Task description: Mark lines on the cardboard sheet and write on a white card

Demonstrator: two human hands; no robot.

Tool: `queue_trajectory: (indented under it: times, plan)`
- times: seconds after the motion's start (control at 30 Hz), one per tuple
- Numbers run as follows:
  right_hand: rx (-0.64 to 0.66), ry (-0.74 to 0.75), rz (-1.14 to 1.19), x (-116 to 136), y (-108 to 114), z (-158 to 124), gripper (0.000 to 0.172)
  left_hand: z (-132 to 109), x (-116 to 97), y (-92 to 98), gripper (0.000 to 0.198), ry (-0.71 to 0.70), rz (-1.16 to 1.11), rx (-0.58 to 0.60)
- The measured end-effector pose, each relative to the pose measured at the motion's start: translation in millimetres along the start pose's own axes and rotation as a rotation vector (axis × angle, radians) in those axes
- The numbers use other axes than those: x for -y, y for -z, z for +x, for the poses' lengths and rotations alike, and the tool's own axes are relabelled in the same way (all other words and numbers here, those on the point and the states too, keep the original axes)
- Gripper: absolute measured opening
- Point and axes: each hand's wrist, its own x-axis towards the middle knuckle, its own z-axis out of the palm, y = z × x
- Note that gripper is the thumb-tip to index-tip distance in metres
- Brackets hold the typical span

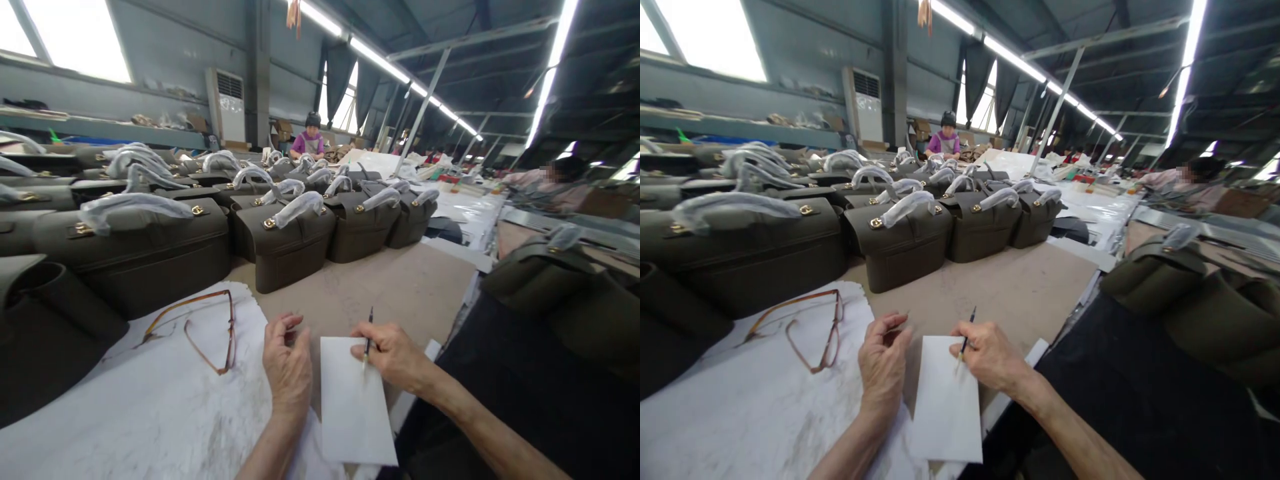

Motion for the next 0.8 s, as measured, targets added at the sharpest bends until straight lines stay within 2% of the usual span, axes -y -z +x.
queue_trajectory:
  times: [0.07, 0.17, 0.23, 0.3, 0.33, 0.4, 0.5, 0.57, 0.63, 0.73, 0.8]
  plan:
    - [-0.045, 0.109, -0.237, -4, -9, 4, 0.010, -2, -3, -0.9, 0.027, -0.016, 0.053, 0.022]
    - [-0.151, 0.285, -0.478, -16, -16, 5, 0.022, -5, -7, -2.6, 0.028, -0.071, 0.164, 0.044]
    - [-0.238, 0.389, -0.502, -23, -16, 4, 0.025, -9, -8, -3.8, 0.030, -0.103, 0.247, 0.100]
    - [-0.354, 0.418, -0.442, -26, -13, 0, 0.019, -16, -8, -5.0, 0.029, -0.165, 0.385, 0.206]
    - [-0.412, 0.383, -0.382, -26, -10, -2, 0.018, -20, -8, -5.5, 0.027, -0.228, 0.476, 0.268]
    - [-0.484, 0.212, -0.172, -23, -2, -9, 0.024, -30, -7, -6.5, 0.018, -0.421, 0.663, 0.379]
    - [-0.455, -0.107, 0.338, -13, 9, -18, 0.045, -46, -7, -8.8, 0.010, -0.700, 0.827, 0.449]
    - [-0.407, -0.242, 0.648, -8, 13, -22, 0.062, -56, -8, -11.4, 0.006, -0.821, 0.890, 0.433]
    - [-0.409, -0.318, 0.796, -6, 11, -24, 0.070, -64, -8, -14.1, 0.007, -0.887, 0.974, 0.408]
    - [-0.446, -0.360, 0.826, -5, -2, -23, 0.067, -72, -5, -16.3, 0.018, -0.894, 1.065, 0.357]
    - [-0.423, -0.383, 0.864, -4, -14, -19, 0.063, -74, -1, -15.8, 0.029, -0.873, 1.062, 0.335]
